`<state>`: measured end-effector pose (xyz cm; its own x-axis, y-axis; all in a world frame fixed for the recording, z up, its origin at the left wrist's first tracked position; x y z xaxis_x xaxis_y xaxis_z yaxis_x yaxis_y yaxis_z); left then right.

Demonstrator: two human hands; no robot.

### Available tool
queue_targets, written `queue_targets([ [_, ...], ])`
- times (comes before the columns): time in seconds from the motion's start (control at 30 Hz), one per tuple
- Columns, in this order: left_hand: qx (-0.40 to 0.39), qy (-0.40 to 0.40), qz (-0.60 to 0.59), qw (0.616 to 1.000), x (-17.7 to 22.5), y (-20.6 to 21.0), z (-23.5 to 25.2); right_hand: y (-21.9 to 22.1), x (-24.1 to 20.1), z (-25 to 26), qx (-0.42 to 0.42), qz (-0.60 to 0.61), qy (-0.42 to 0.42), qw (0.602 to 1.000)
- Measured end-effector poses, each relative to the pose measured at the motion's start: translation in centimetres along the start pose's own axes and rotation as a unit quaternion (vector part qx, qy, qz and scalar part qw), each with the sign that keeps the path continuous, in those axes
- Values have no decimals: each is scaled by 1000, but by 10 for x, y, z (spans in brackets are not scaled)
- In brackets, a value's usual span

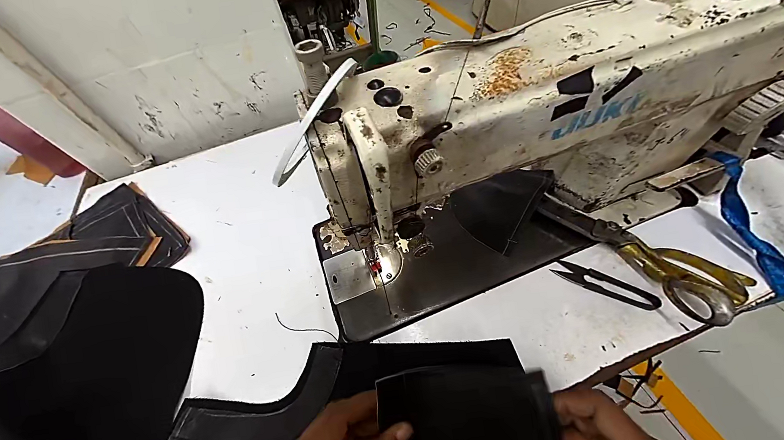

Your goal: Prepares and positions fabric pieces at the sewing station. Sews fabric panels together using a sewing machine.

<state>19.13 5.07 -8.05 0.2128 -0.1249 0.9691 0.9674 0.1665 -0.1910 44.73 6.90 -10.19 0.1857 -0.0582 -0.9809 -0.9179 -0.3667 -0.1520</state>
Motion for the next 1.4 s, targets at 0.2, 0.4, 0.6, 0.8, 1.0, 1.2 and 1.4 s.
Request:
queue_targets([
  [0.2, 80, -24, 101, 991, -34, -35, 33, 27, -5, 46, 26, -95, 0, 995],
  [0.4, 135, -57, 125, 981, -39, -66, 39, 36, -17, 85, 15, -132, -28, 991],
  [0.6, 80, -67, 193, 976, -33, -65, 40, 28, -12, 78, -10, -195, 10, 981],
  [0.8, 62, -53, 296, 952, -28, -64, 49, 24, -9, 78, 6, -166, 26, 986],
  [1.0, 88, -57, 285, 953, -32, -68, 54, 24, -8, 75, 21, -159, 30, 987],
  [1.2, 99, -79, 275, 953, -30, -68, 53, 24, -9, 76, 29, -169, 31, 985],
  [1.4, 115, -63, 280, 951, -30, -67, 53, 24, -8, 78, 21, -168, 37, 985],
])
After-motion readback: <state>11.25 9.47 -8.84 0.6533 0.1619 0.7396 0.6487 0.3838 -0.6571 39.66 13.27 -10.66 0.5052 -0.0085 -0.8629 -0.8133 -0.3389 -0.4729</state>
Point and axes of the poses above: each hand's wrist, its own z-axis towards the middle knuckle, its own y-axis out of the palm, x = y × z, the point moved 8 cm from there along z, towards the middle knuckle, and after that the axes turned 2 degrees about y, right-handed, at the moved point
